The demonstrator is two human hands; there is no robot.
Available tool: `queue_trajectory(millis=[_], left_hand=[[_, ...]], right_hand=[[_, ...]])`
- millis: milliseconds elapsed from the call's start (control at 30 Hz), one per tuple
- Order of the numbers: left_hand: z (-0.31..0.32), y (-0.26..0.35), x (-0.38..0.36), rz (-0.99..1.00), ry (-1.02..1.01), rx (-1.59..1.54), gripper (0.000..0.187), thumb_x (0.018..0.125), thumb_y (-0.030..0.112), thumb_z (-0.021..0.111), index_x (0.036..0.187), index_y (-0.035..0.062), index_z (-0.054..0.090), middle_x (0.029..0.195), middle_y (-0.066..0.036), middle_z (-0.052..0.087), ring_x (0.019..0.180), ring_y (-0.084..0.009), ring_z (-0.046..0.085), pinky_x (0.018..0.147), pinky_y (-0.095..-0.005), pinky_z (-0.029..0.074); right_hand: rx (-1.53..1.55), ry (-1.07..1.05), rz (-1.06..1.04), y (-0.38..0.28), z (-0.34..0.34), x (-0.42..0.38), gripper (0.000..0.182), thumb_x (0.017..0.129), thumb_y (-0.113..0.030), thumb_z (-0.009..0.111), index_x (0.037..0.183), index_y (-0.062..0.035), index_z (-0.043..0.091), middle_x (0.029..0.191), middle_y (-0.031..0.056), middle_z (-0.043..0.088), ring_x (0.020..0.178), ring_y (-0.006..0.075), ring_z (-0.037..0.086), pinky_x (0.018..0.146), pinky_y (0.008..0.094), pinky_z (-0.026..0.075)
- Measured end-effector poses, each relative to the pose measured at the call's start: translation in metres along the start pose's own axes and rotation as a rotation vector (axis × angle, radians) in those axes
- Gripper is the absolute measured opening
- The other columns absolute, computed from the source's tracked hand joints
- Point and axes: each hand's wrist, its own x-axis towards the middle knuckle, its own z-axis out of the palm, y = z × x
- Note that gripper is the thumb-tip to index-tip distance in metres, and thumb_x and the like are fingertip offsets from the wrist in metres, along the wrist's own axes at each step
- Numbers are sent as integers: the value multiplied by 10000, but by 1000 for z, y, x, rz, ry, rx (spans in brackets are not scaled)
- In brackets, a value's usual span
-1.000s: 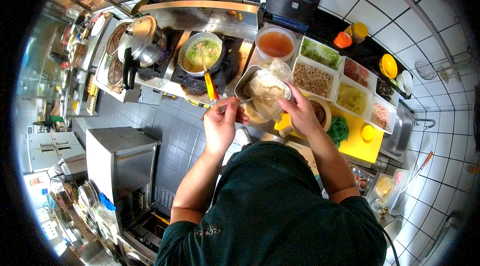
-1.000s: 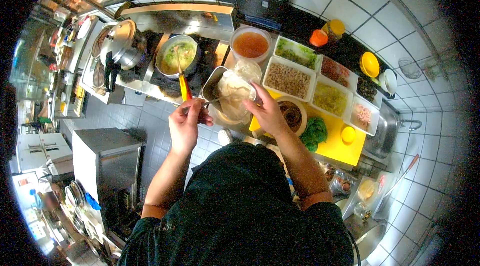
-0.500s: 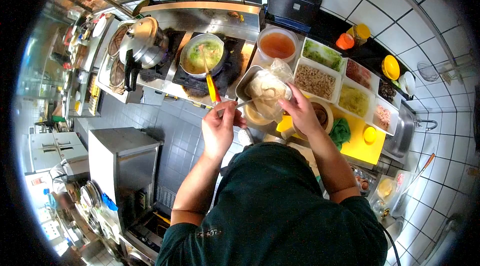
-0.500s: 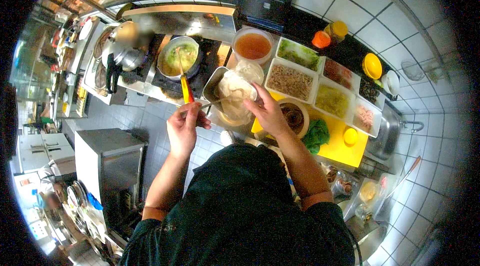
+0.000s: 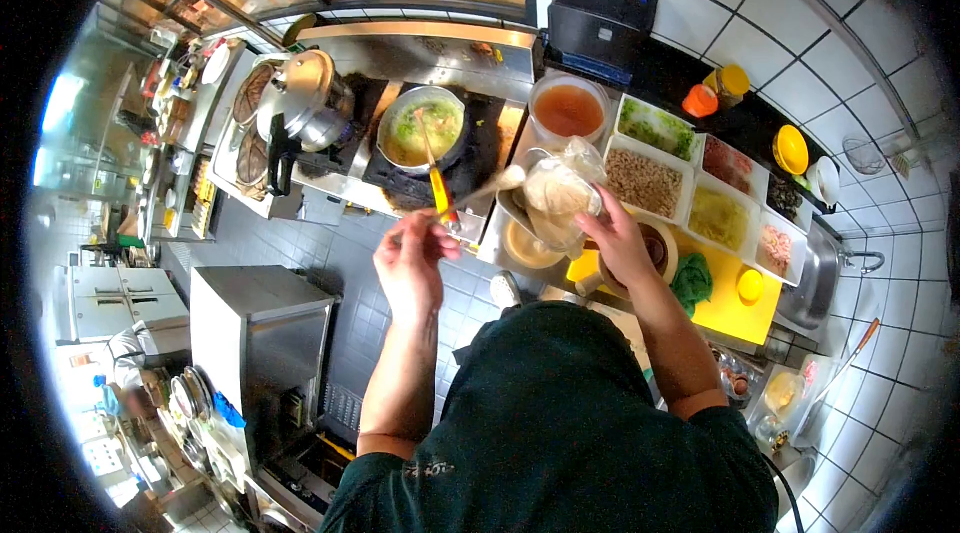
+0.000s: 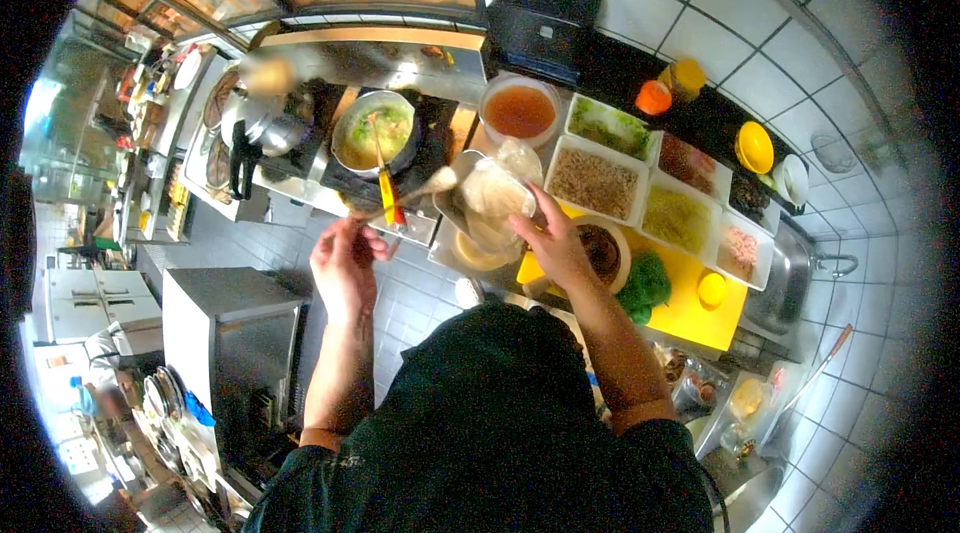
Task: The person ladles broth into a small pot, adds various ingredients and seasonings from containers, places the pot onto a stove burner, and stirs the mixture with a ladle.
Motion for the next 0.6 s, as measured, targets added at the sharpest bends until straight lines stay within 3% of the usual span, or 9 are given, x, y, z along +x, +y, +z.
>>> queue_trajectory(millis=[67,167,267,333,367,433,600], left_hand=[[-4,13,25,117,75,-2,240,1011,164,570,1041,-66,632,770,-113,643,593,-187,630,567,-304,551],[-22,7,83,286,204,230,249,1005,168,592,1035,-77,626,712,-111,642,598,-174,643,585,-288,555],[-46,4,109,252,254,178,248,1008,159,583,1047,-81,628,755,-124,656,612,-198,665,583,-317,583],[-48,9,102,250,225,150,229,1010,159,579,1040,-62,632,775,-132,662,627,-215,672,588,-327,591],[-45,9,95,240,194,127,223,1008,156,581,1037,-59,633,773,-132,662,631,-215,672,589,-326,590],[-32,9,78,229,131,113,219,1007,160,581,1031,-51,636,770,-130,660,635,-215,664,571,-324,577],[28,0,21,-40,-132,59,223,1019,158,540,1041,-42,635,754,-126,651,595,-217,633,533,-322,535]], right_hand=[[4,9,6,3,-4,-1,581,957,-175,666,1459,-6,426,1288,114,601,1072,154,608,937,294,490],[13,6,-25,5,-6,-4,571,962,-179,655,1460,-16,427,1281,124,611,1101,168,607,962,300,475],[9,19,1,-13,-4,-5,580,963,-190,654,1465,-20,419,1286,128,609,1108,172,606,967,307,475],[34,15,31,-15,-9,-9,582,965,-197,652,1469,-25,416,1290,129,606,1100,171,609,959,312,481],[-44,45,-65,6,-15,-3,587,968,-198,651,1477,-35,409,1256,117,621,1055,161,624,926,311,499],[-4,45,3,-4,-15,-4,586,967,-201,655,1477,-39,414,1248,111,623,1051,152,622,914,309,505],[33,57,20,-8,-20,-8,586,962,-209,668,1469,-33,432,1232,76,626,1016,128,611,891,287,501]])
